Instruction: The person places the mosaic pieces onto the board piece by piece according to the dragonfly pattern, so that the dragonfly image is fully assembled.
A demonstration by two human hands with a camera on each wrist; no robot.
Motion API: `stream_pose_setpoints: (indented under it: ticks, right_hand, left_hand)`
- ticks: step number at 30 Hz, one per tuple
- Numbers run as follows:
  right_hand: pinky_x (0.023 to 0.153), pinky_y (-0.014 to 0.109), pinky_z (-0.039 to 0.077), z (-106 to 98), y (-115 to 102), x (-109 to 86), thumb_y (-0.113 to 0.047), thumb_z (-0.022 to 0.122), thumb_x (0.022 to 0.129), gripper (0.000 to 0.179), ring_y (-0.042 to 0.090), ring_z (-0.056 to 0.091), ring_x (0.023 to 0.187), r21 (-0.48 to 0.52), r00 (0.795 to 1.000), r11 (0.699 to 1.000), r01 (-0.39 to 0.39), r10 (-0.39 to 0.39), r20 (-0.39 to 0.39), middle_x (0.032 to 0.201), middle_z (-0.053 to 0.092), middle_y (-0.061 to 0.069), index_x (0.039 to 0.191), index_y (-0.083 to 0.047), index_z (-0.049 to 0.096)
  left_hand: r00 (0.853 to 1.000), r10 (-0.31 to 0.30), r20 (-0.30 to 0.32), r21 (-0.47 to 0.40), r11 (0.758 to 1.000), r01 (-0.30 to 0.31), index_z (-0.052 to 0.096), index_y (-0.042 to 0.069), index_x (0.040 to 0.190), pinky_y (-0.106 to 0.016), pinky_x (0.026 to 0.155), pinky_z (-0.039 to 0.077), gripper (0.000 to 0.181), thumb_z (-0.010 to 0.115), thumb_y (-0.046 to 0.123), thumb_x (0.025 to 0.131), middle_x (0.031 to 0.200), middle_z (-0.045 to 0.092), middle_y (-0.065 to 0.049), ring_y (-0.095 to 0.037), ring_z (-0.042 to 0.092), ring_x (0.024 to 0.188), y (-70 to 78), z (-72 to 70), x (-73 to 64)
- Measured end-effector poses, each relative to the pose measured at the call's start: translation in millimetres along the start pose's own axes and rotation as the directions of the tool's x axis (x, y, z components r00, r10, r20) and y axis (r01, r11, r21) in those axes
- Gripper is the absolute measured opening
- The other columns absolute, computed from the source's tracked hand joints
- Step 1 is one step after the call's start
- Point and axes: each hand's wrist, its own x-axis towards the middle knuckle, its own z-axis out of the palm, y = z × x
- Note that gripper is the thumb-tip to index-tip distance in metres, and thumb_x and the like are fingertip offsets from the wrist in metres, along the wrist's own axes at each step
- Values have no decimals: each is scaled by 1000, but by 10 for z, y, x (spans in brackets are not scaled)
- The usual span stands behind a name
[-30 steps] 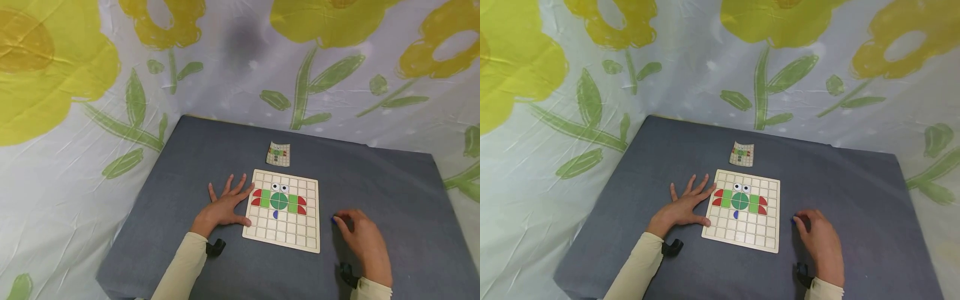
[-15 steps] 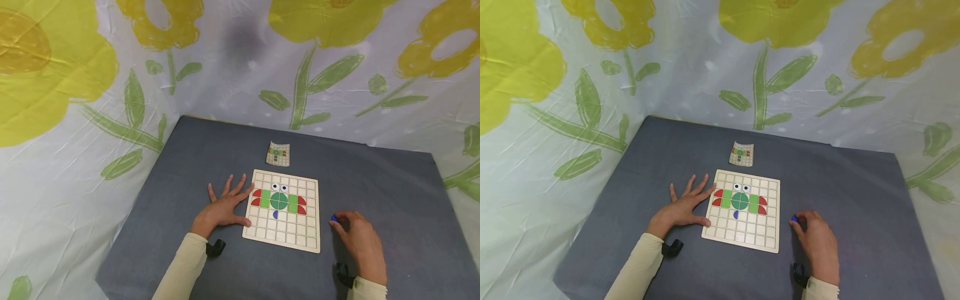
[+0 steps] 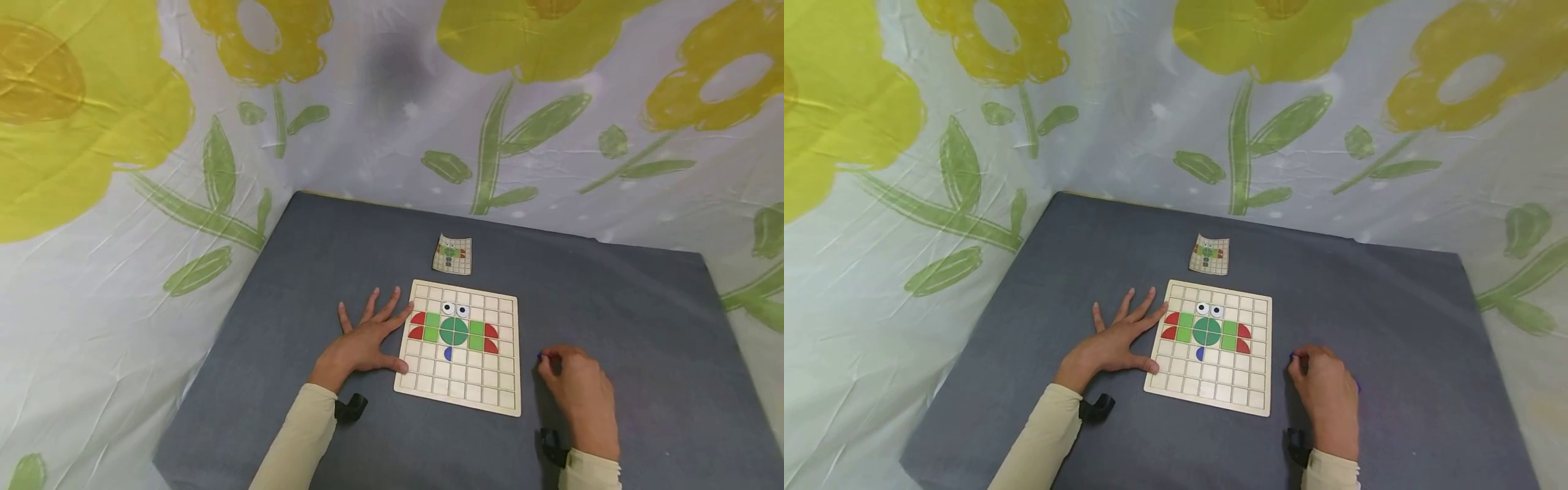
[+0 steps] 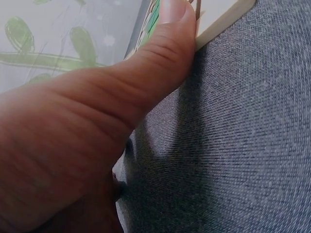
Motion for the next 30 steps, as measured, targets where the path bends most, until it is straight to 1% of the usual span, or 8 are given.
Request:
stream_pose_setpoints:
  ticks: [5, 10, 14, 17, 20, 22, 25, 30]
  right_hand:
    - [62, 63, 54, 4, -37, 7, -14, 75, 93, 14, 45, 72, 82, -3, 1000, 1000, 10, -10, -24, 100, 76, 15, 102, -6, 81]
    - [70, 62, 56, 40, -128, 5, -11, 74, 93, 13, 44, 72, 87, 38, 994, 995, 87, -84, -72, 102, 74, 19, 101, -2, 78]
    - [67, 51, 57, 75, -247, 10, -9, 74, 93, 12, 33, 70, 82, 88, 987, 986, 145, -139, -78, 100, 74, 16, 102, -2, 77]
    - [60, 38, 49, 97, -344, 9, -8, 74, 93, 11, 22, 61, 72, 127, 986, 979, 160, -152, -70, 100, 74, 14, 103, -4, 76]
    - [55, 29, 41, 130, -437, -4, -6, 73, 94, 11, 14, 52, 63, 162, 984, 971, 175, -168, -59, 100, 73, 12, 104, -5, 75]
    - [51, 26, 38, 165, -499, -18, -5, 73, 94, 10, 10, 47, 60, 172, 980, 965, 196, -189, -55, 98, 71, 10, 104, -6, 74]
    - [51, 25, 36, 228, -588, -32, -3, 75, 93, 10, 9, 43, 60, 187, 971, 953, 238, -228, -71, 95, 71, 7, 102, -7, 74]
    - [53, 26, 37, 313, -712, -52, -6, 77, 92, 11, 11, 43, 61, 213, 967, 943, 254, -242, -82, 94, 71, 4, 102, -8, 76]
  left_hand:
    - [1000, 4, 0, 0, 1000, -4, 19, 36, 170, -84, 108, -22, 122, 88, 64, 73, 178, -1, 4, -34, -15, 163, -2, -14, -1]
    - [1000, 3, -5, 0, 1000, -3, 21, 35, 170, -84, 108, -21, 122, 89, 63, 72, 178, 0, 3, -35, -14, 163, -6, -19, -2]
    - [1000, 3, -1, -4, 1000, -3, 21, 35, 170, -84, 108, -22, 122, 89, 63, 73, 178, 0, 4, -35, -14, 163, -9, -15, -10]
    - [1000, 10, -8, -8, 1000, -10, 22, 35, 170, -84, 108, -22, 121, 88, 63, 73, 179, 0, 3, -36, -14, 163, -11, -8, -10]
    - [1000, 14, -11, -10, 1000, -14, 23, 35, 170, -84, 108, -22, 121, 89, 62, 73, 179, 1, 3, -36, -13, 163, -16, -1, -9]
    - [1000, 11, -7, -13, 1000, -11, 22, 35, 170, -84, 108, -22, 121, 89, 63, 73, 179, 1, 3, -36, -14, 163, -15, -4, -17]
    - [1000, 10, -4, -13, 1000, -10, 21, 35, 170, -84, 108, -22, 122, 88, 63, 73, 179, 0, 3, -36, -14, 163, -22, -4, -26]
    - [1000, 17, -9, -9, 1000, -17, 20, 35, 170, -84, 108, -22, 122, 87, 66, 73, 179, -1, 3, -36, -14, 163, -32, 5, -22]
